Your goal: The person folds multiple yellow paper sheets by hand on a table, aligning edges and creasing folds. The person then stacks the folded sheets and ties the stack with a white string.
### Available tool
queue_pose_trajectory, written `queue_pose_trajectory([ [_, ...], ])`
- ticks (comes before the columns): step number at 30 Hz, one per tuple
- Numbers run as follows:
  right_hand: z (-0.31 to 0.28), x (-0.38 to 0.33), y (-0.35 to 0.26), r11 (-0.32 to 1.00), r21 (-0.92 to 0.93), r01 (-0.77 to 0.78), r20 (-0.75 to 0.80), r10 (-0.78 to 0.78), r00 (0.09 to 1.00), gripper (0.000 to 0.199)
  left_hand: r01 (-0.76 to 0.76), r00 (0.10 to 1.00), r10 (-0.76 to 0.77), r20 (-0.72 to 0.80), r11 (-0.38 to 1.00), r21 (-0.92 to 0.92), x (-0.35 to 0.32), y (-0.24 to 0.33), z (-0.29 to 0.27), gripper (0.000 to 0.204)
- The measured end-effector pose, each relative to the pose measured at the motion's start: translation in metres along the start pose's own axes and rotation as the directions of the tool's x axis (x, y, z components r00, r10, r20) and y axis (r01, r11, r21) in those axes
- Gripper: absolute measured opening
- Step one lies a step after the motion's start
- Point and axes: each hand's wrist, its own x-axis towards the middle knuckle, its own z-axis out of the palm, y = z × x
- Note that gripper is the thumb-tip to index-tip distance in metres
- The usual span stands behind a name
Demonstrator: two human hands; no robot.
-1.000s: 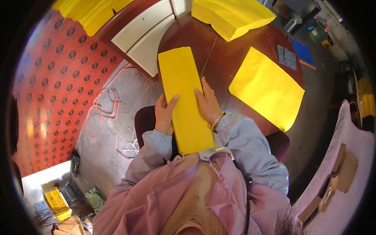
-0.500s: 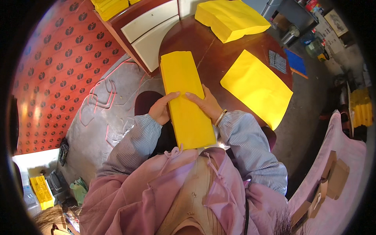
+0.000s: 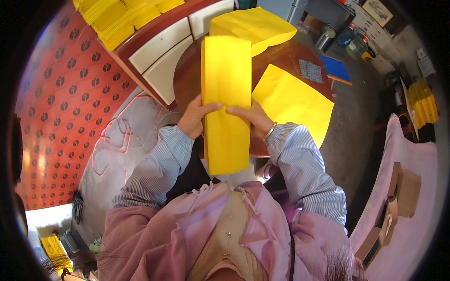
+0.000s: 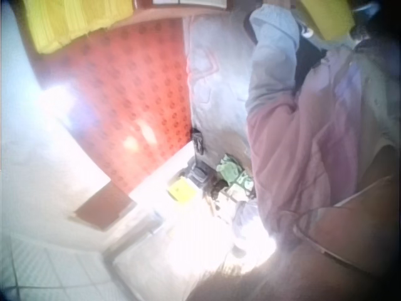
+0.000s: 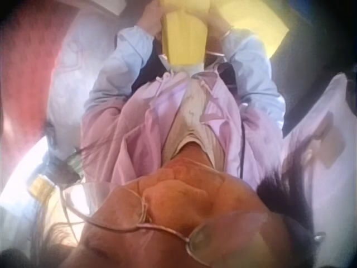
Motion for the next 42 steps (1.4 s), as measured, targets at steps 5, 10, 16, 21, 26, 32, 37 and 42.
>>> queue_pose_trajectory([
  [5,0.002,0.016,-0.059,0.844,-0.317,0.433,-0.018,-0.461,0.887,0.101,-0.389,0.91,0.344,0.23,0.901,0.191,0.03,0.061,0.021,0.074],
  [10,-0.015,0.023,-0.061,0.77,-0.374,0.518,0.036,-0.546,0.837,0.104,-0.581,0.807,0.469,0.359,0.742,0.336,0.047,0.077,0.017,0.097],
  [16,-0.023,0.035,-0.004,0.719,-0.414,0.558,0.058,-0.591,0.804,0.105,-0.471,0.866,0.377,0.33,0.837,0.279,0.047,0.029,-0.008,0.108],
  [21,-0.031,0.036,0.008,0.692,-0.499,0.521,0.033,-0.586,0.81,0.106,-0.523,0.848,0.436,0.302,0.781,0.342,0.043,0.017,-0.015,0.103],
  [26,-0.031,0.041,0.013,0.655,-0.541,0.527,0.01,-0.622,0.783,0.104,-0.488,0.872,0.429,0.236,0.799,0.351,0.045,0.012,-0.011,0.098],
  [32,-0.03,0.039,0.013,0.687,-0.481,0.544,0.001,-0.62,0.784,0.106,-0.496,0.861,0.412,0.298,0.81,0.313,0.045,0.012,-0.014,0.095],
  [37,-0.031,0.043,0.012,0.664,-0.522,0.535,0.028,-0.613,0.789,0.106,-0.545,0.83,0.454,0.325,0.785,0.295,0.036,0.038,0.0,0.116],
  [42,-0.032,0.043,0.008,0.604,-0.506,0.616,0.099,-0.669,0.737,0.103,-0.744,0.666,0.68,0.307,0.634,0.211,0.02,0.07,0.025,0.112],
])
